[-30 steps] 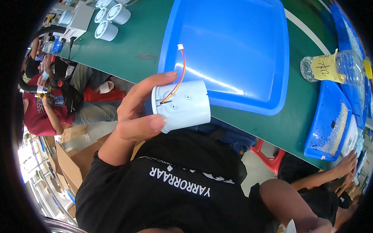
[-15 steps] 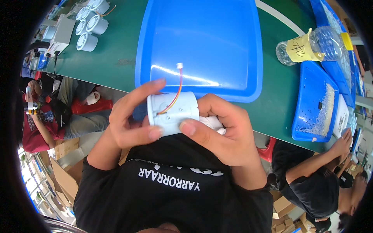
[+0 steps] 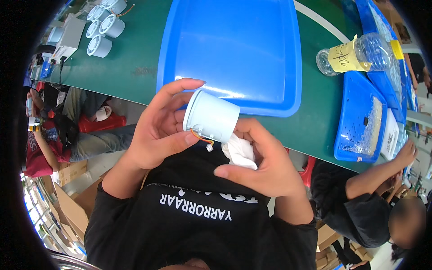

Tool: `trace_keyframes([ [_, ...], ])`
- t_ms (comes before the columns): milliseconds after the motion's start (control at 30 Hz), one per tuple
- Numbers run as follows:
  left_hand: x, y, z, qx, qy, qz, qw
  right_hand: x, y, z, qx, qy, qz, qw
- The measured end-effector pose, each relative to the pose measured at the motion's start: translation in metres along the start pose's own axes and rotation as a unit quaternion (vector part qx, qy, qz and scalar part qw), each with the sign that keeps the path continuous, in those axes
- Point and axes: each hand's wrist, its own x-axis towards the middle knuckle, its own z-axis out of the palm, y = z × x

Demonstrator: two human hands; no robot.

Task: Cleaning small white fan motors with a cloth and cleaning solution at a factory assembly line.

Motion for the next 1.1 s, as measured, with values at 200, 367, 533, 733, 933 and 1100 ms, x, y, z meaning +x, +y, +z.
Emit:
trace_keyframes([
  [200,-0.001,-0.003,-0.005,0.076,-0.012,0.071,0.994,-0.001,0.003,-0.009,0.212,0.213,0.056,0.952],
  [367,-0.004,-0.002,-0.002,0.150,0.008,0.082,0.985,0.016,-0.012,0.000,-0.367,0.077,-0.312,0.873],
  [533,-0.011,0.003,-0.005,0.140,-0.019,0.107,0.984,0.021,-0.035,0.004,-0.227,0.056,-0.006,0.972],
  [733,-0.006,0.002,-0.011,0.144,-0.031,0.166,0.975,0.011,-0.014,0.008,0.041,0.176,0.004,0.984],
  [933,-0.004,-0.007,-0.015,0.154,-0.027,0.192,0.969,0.005,-0.016,0.012,0.337,0.019,-0.011,0.941],
  [1100,-0.007,0.002,-0.015,0.256,-0.040,0.198,0.945,0.007,-0.008,0.021,-0.094,0.069,-0.146,0.982],
])
